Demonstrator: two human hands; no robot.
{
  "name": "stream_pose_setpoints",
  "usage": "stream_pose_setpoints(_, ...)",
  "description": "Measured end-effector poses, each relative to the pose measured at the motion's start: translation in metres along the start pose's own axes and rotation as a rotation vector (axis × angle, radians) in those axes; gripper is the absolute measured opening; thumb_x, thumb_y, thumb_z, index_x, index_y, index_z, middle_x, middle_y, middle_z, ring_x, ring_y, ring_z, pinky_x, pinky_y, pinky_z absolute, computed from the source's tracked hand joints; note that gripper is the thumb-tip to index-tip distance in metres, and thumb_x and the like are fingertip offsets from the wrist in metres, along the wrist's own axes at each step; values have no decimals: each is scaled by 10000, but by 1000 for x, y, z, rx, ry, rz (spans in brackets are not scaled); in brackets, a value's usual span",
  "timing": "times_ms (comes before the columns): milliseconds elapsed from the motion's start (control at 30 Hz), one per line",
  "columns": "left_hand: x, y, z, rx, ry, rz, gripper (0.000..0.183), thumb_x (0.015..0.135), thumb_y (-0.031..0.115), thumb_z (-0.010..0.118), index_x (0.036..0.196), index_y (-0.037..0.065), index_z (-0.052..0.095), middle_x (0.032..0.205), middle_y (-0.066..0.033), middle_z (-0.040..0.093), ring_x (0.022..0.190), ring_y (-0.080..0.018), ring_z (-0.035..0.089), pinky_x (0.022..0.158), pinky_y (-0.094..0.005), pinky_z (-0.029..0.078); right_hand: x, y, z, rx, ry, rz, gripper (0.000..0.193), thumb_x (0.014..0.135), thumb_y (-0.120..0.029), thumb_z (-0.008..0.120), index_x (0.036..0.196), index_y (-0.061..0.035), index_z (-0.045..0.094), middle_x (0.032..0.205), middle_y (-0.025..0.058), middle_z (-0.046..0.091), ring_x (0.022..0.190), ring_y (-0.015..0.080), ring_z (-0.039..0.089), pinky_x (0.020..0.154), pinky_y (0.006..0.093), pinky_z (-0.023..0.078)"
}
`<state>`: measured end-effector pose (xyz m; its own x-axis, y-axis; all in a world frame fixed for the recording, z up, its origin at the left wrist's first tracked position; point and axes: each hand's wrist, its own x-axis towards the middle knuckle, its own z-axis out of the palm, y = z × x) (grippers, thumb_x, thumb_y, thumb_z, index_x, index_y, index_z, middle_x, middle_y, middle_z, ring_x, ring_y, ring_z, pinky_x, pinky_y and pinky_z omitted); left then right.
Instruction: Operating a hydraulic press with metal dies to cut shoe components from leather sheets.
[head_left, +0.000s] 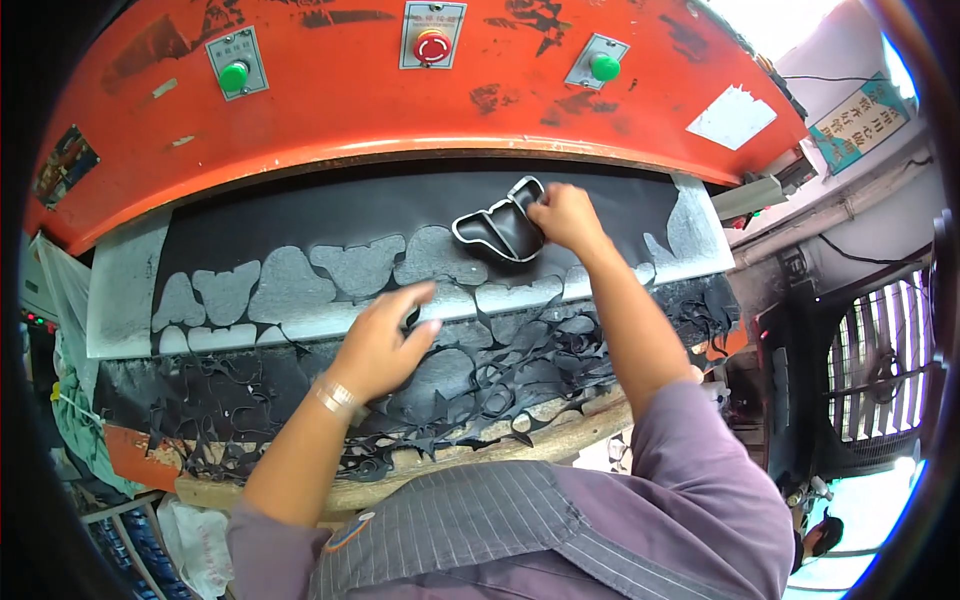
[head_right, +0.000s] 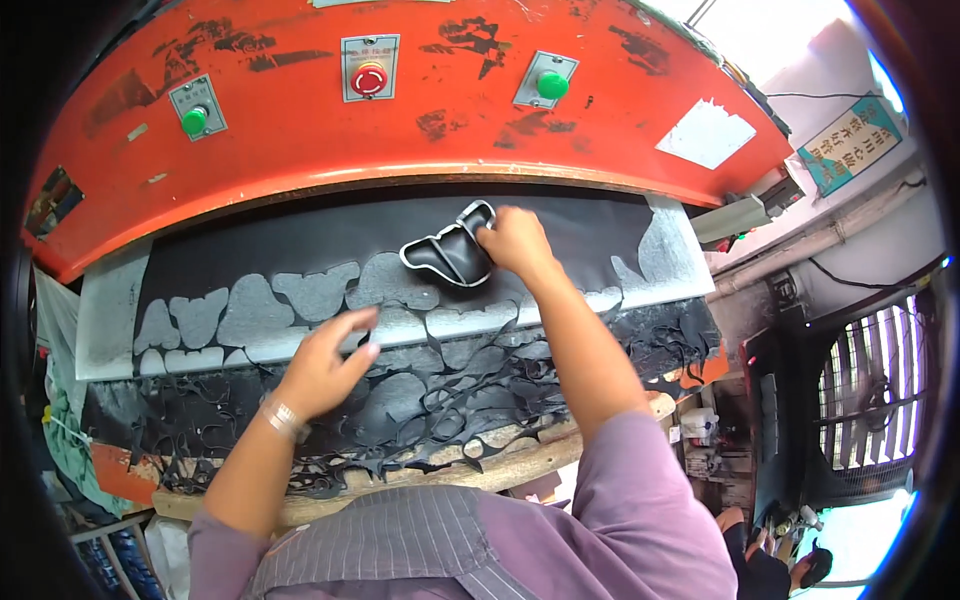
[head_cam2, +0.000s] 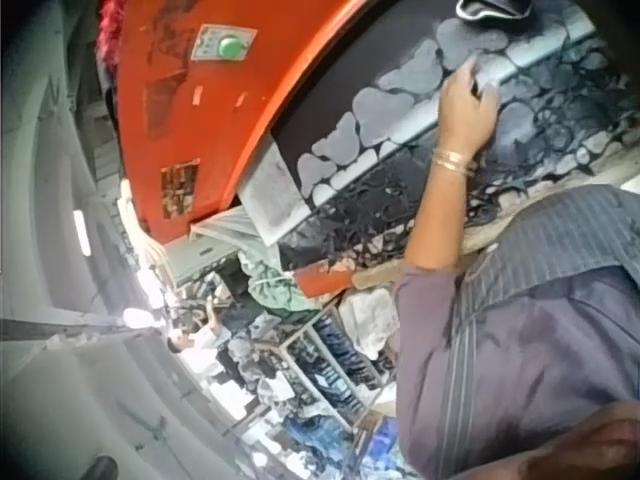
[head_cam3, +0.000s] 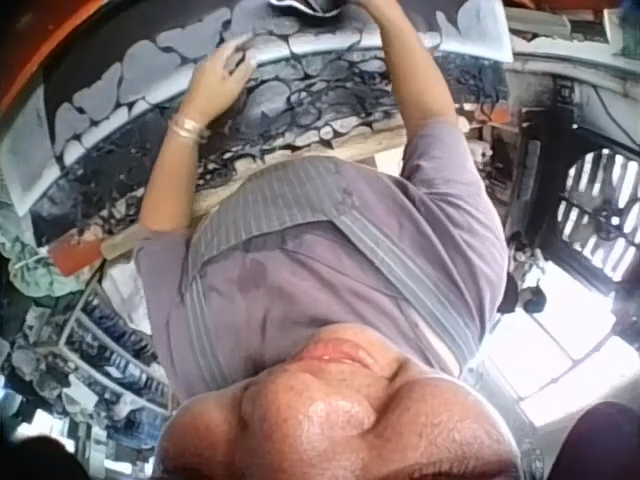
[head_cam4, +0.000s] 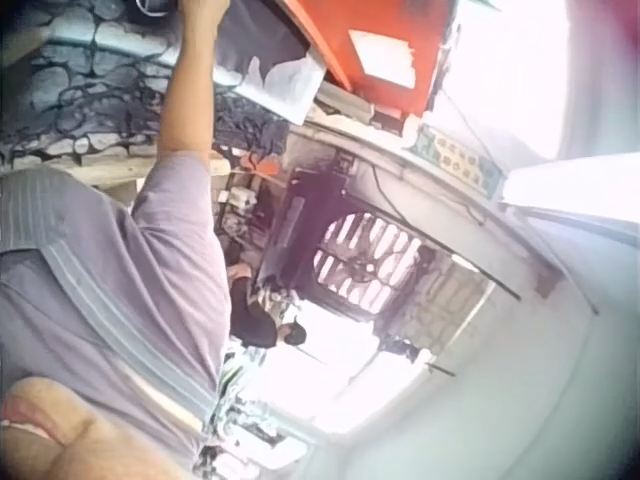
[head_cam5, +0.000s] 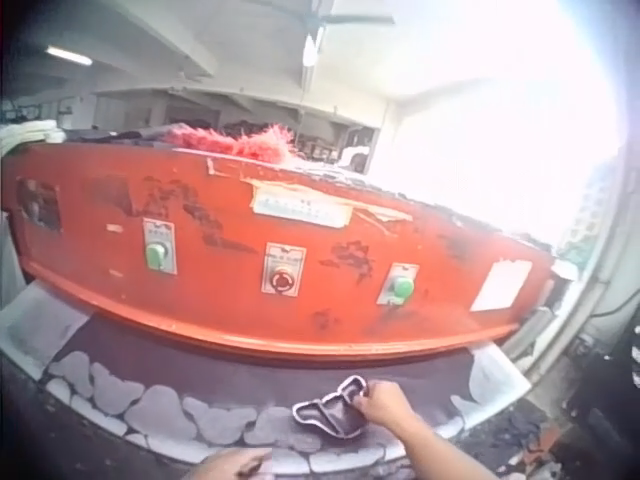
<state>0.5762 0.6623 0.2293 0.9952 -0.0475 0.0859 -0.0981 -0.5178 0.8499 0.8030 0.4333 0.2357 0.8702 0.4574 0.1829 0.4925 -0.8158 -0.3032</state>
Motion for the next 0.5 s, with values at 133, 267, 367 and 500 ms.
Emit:
stream_pose_setpoints(133,57,-30,47,50,123,19,629,840,202,602,1371,-36,362,1281,-186,565,1222,-334,503,1054,-434,347,-41,1,31,527,85,471,327,760,-240,700,864,52,598,631,155,644,448,255,619,462,374,510)
stream_pose_setpoints(267,66,-38,79,314,194,25,726,814,145,560,1423,-71,227,1370,-169,499,1337,-290,389,1139,-452,203,-77,16,33,126,296,-190,618,674,-414,820,1100,-36,582,1112,244,626,1103,342,599,971,448,438)
stream_pose_setpoints(367,73,-35,82,316,154,-2,753,808,140,546,1438,-65,190,1407,-149,467,1367,-260,348,1149,-459,172,-82,33,35,177,28,-135,711,592,-488,832,1123,-81,591,1335,264,492,1349,353,370,1109,483,250)
stream_pose_setpoints(500,75,-37,81,311,169,-5,766,798,142,546,1438,-74,184,1411,-134,468,1372,-246,344,1150,-447,166,-78,38,41,175,141,-244,700,556,-506,835,1072,-88,615,1294,258,533,1296,393,432,1064,485,325)
